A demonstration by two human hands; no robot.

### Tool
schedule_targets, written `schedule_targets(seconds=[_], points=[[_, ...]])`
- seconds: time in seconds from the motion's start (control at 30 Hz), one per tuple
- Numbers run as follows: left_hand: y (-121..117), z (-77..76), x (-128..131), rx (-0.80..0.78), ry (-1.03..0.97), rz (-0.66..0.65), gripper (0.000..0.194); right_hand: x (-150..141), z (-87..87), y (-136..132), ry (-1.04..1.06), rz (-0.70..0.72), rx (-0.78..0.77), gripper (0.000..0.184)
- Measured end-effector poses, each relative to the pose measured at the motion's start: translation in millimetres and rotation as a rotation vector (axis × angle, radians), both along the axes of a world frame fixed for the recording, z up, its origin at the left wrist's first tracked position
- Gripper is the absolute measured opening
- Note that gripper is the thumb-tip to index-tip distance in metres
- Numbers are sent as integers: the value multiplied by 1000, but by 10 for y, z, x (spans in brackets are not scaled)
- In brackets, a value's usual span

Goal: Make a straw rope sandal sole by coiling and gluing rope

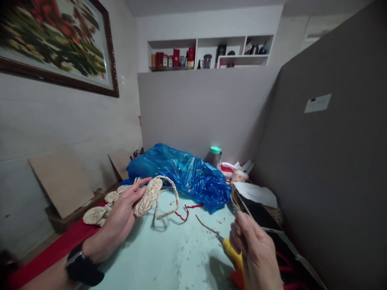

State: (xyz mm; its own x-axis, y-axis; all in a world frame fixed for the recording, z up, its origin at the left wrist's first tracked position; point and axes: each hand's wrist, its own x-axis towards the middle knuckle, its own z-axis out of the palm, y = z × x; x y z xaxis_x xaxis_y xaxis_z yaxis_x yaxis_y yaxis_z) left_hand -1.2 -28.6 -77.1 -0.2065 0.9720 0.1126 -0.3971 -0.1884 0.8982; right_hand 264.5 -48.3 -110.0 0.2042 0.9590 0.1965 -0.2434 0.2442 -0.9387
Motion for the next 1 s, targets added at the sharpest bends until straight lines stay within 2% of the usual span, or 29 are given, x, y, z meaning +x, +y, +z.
schedule_targets(seconds=[0.13,0.23,0.33,0.5,0.67,0.83,1.0], points=[[-114,175,-9,23,-30,-16,46,-1,-15,0,-93,-10,57,48],[-274,287,24,25,-47,-75,50,-46,-34,-28,-189,83,100,36],[-443,336,102,12,-81,-133,52,-99,-28,-64,-272,192,129,32],[-609,307,351,-9,-218,-257,56,-142,-7,-121,-362,272,114,36],[-584,244,609,-59,-316,-315,67,-105,-84,-110,-399,197,82,45],[-501,190,715,-125,-307,-347,72,-73,-159,-41,-437,110,94,53],[-423,146,721,-196,-353,-319,69,-116,-102,-42,-427,189,131,33]])
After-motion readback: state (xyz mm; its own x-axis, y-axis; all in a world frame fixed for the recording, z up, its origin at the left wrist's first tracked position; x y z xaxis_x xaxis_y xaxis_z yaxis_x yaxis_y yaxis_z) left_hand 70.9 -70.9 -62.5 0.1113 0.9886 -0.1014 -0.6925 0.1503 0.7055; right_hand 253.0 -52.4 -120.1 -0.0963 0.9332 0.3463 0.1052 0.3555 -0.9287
